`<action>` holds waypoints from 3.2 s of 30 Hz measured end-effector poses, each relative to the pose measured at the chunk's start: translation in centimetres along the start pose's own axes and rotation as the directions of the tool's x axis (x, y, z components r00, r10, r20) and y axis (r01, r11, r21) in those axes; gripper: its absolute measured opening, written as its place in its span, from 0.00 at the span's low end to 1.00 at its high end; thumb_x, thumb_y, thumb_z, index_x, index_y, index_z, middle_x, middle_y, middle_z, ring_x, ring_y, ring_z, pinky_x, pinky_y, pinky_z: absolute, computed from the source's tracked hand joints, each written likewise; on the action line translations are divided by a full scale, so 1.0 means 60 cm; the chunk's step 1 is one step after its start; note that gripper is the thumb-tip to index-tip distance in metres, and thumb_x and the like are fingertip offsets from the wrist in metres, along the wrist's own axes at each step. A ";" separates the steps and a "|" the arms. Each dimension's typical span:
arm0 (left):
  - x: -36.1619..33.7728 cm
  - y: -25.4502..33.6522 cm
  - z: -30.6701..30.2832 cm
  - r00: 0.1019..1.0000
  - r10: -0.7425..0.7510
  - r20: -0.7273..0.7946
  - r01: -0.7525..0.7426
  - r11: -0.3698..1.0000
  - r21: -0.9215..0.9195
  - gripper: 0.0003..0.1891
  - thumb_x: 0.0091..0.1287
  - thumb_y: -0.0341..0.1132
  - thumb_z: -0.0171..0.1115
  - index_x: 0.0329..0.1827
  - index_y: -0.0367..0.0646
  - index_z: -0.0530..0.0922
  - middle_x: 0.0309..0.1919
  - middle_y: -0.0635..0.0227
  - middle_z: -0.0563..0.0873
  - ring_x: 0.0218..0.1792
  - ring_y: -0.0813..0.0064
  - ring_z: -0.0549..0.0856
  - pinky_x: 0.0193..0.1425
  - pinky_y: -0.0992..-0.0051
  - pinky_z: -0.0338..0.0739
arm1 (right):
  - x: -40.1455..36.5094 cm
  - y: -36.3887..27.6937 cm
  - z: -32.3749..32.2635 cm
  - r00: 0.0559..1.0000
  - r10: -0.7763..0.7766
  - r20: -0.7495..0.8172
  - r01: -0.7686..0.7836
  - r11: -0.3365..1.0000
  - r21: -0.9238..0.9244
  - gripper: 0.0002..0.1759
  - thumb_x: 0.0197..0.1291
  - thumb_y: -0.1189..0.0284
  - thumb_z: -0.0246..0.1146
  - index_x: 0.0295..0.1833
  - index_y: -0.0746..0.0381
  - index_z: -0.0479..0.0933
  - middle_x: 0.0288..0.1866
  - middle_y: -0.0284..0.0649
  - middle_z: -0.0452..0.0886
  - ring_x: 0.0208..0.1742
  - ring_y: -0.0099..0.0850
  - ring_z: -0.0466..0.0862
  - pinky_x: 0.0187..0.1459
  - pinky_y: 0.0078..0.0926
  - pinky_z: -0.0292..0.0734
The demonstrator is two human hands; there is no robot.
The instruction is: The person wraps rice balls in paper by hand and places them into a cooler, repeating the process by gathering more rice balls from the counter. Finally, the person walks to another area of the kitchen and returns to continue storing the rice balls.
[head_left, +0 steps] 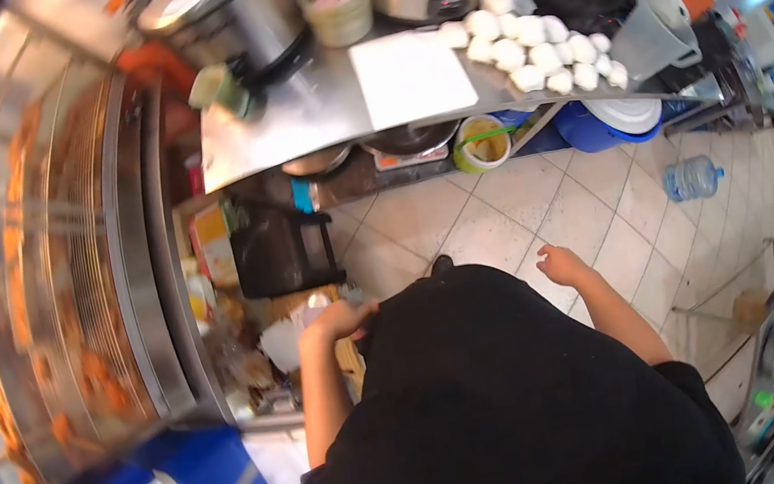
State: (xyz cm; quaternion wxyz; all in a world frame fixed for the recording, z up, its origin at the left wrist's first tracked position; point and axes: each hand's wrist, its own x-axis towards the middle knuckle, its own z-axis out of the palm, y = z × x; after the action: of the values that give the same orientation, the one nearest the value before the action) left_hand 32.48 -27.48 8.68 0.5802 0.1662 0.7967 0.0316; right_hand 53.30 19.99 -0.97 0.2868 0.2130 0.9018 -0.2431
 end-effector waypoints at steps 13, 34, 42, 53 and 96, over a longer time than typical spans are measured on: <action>0.200 0.365 -0.441 0.461 0.337 -0.821 -0.740 0.656 -0.146 0.10 0.76 0.28 0.60 0.54 0.34 0.82 0.41 0.60 0.89 0.43 0.71 0.89 0.51 0.72 0.84 | 0.140 0.024 -0.176 0.965 0.257 -0.052 -0.036 0.327 0.944 0.19 0.70 0.67 0.63 0.63 0.62 0.76 0.50 0.42 0.86 0.48 0.33 0.87 0.49 0.33 0.83; 0.424 0.868 -0.640 0.344 0.858 -0.381 -0.373 0.497 0.783 0.44 0.52 0.42 0.79 0.74 0.48 0.69 0.59 0.54 0.79 0.63 0.54 0.78 0.67 0.55 0.68 | 0.443 -0.009 -0.608 0.842 0.417 -0.342 0.093 0.513 0.853 0.41 0.51 0.65 0.77 0.68 0.65 0.66 0.59 0.54 0.77 0.61 0.44 0.81 0.51 0.40 0.84; 0.241 0.963 -0.564 0.329 0.858 -0.395 -0.892 0.419 0.167 0.44 0.48 0.33 0.81 0.70 0.39 0.68 0.60 0.50 0.79 0.62 0.47 0.80 0.68 0.59 0.73 | 0.307 0.088 -0.668 0.987 -0.091 -0.130 0.098 -0.294 0.951 0.47 0.64 0.40 0.67 0.78 0.49 0.55 0.68 0.41 0.70 0.70 0.37 0.73 0.63 0.39 0.76; 0.184 1.117 -0.474 0.252 0.847 -0.468 -0.882 0.400 0.249 0.47 0.55 0.42 0.80 0.78 0.45 0.65 0.69 0.61 0.75 0.71 0.55 0.70 0.73 0.57 0.66 | 0.203 0.249 -0.722 0.914 -0.394 -0.092 0.073 -0.064 0.995 0.52 0.57 0.47 0.71 0.78 0.62 0.57 0.73 0.46 0.68 0.76 0.39 0.68 0.73 0.39 0.65; 0.472 0.791 -0.583 0.282 -0.030 -0.959 -0.284 0.952 -0.114 0.47 0.63 0.56 0.73 0.75 0.33 0.63 0.61 0.33 0.75 0.65 0.31 0.74 0.64 0.47 0.75 | 0.303 0.112 -0.768 0.833 -0.542 0.108 -0.431 -0.516 0.740 0.41 0.64 0.43 0.53 0.77 0.54 0.64 0.75 0.48 0.70 0.74 0.55 0.71 0.68 0.82 0.65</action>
State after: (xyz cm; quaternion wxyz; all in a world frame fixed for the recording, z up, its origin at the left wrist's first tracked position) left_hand 2.93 30.76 5.69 0.0043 0.0996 0.9561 0.2757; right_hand 24.24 55.59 18.69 0.1674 0.2050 0.0877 -0.9603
